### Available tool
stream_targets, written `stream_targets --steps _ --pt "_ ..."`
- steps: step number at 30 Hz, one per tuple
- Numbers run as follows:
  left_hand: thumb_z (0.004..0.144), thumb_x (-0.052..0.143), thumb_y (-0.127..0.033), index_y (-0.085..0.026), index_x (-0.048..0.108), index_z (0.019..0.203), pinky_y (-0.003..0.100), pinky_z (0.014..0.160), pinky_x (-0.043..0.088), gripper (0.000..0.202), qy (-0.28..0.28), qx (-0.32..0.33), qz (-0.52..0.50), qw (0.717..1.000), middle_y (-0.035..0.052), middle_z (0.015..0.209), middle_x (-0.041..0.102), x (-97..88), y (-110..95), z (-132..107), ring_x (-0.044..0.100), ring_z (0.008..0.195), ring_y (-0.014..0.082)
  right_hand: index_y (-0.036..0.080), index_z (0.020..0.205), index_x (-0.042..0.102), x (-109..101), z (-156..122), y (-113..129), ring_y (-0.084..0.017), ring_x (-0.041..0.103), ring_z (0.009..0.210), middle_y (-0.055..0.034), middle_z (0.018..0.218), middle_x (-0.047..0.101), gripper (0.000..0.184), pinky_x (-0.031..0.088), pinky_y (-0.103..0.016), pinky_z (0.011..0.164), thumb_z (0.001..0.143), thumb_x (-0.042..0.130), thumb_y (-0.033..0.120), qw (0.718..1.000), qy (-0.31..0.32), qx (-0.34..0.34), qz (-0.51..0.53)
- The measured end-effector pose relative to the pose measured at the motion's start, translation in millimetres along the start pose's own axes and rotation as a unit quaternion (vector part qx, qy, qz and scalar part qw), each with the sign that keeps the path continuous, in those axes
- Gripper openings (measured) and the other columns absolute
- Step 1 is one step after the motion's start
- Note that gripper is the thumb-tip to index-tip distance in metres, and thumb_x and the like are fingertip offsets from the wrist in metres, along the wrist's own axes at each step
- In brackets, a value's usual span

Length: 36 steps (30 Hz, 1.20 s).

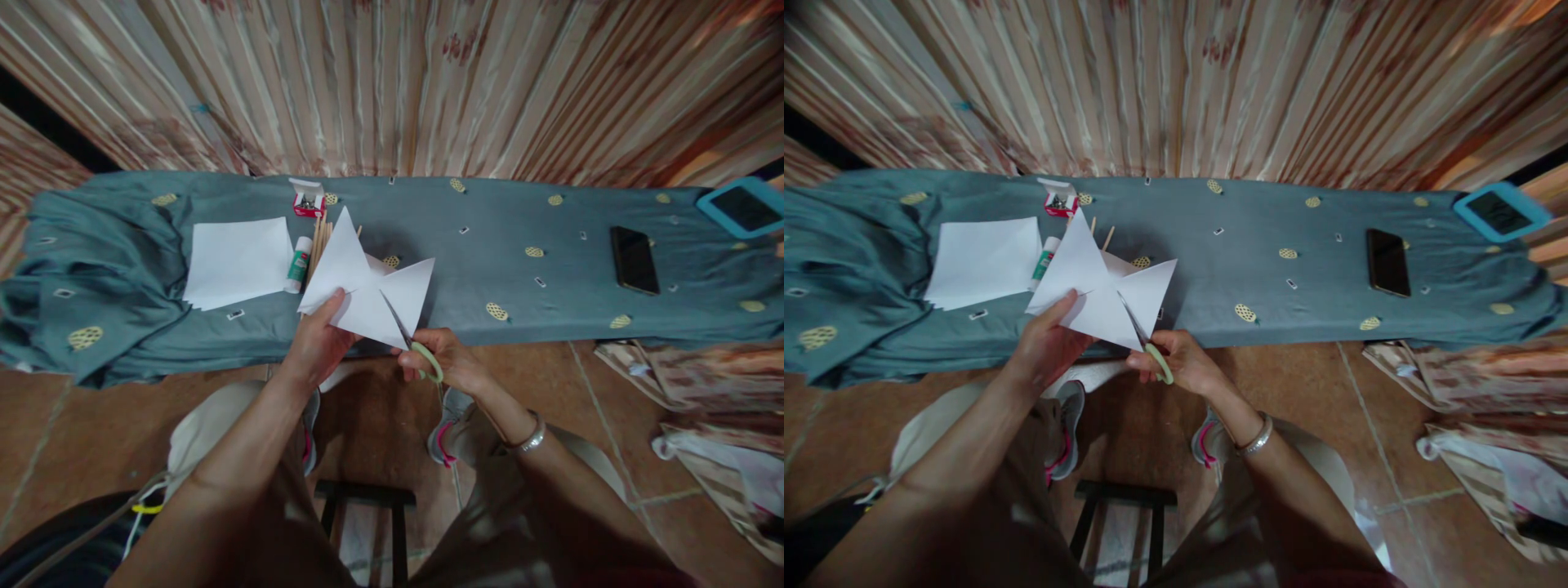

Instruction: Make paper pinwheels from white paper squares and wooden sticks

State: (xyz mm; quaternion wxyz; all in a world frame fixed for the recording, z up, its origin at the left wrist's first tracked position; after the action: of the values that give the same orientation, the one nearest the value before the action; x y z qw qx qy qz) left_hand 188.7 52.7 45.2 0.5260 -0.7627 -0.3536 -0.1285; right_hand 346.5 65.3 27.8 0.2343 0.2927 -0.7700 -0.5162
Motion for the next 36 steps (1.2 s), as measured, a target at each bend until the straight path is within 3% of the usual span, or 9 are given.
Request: stream_targets --steps 11,19,30,36 --pt "0.088 0.054 -0.027 -0.015 0.063 0.108 0.032 0.077 0.055 0.025 0.008 -0.001 0.021 1.000 0.0066 0.100 0.071 -1.3 0.3 -0.8 0.067 0.090 0.0201 0.016 0.069 0.063 -0.3 1.0 -1.5 -0.007 0.050 0.047 0.0020 0.053 0.062 0.043 0.037 -0.019 0.043 0.062 0.078 0.055 1.000 -0.008 0.009 0.003" --pt "0.089 0.051 -0.023 -0.015 0.064 0.109 0.031 0.077 0.056 0.025 0.009 -0.001 0.005 1.000 0.0076 0.101 0.072 -1.7 0.9 -0.3 0.067 0.093 0.0213 0.016 0.067 0.064 -0.4 1.9 -2.4 -0.007 0.052 0.047 0.0026 0.052 0.061 0.042 0.036 -0.020 0.043 0.059 0.079 0.054 1.000 -0.019 0.016 0.014" --pt "0.090 0.051 -0.023 -0.014 0.063 0.113 0.032 0.079 0.055 0.027 0.007 0.000 -0.002 1.000 0.0074 0.101 0.071 -1.5 1.6 1.0 0.067 0.088 0.0194 0.016 0.064 0.062 0.6 2.3 -3.1 -0.007 0.050 0.045 0.0030 0.050 0.060 0.042 0.036 -0.019 0.043 0.061 0.078 0.055 1.000 -0.015 0.012 0.010" --pt "0.091 0.047 -0.016 -0.013 0.062 0.114 0.025 0.075 0.054 0.027 -0.029 0.005 -0.041 0.999 0.0041 0.091 0.072 -3.4 -2.9 5.7 0.066 0.075 0.0136 0.014 0.076 0.064 -2.0 -3.8 -0.5 -0.007 0.053 0.051 0.0017 0.057 0.063 0.048 0.040 -0.019 0.048 0.066 0.073 0.060 0.999 0.026 0.021 -0.010"
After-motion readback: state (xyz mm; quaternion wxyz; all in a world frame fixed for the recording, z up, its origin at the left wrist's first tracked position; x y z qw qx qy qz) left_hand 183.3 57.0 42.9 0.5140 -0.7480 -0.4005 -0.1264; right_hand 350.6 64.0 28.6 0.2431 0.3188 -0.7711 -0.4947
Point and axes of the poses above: each hand's wrist, its own z-axis towards the middle knuckle, its own x-axis out of the palm, y = z × x, the point moved 6 cm from there along z, towards the middle knuckle
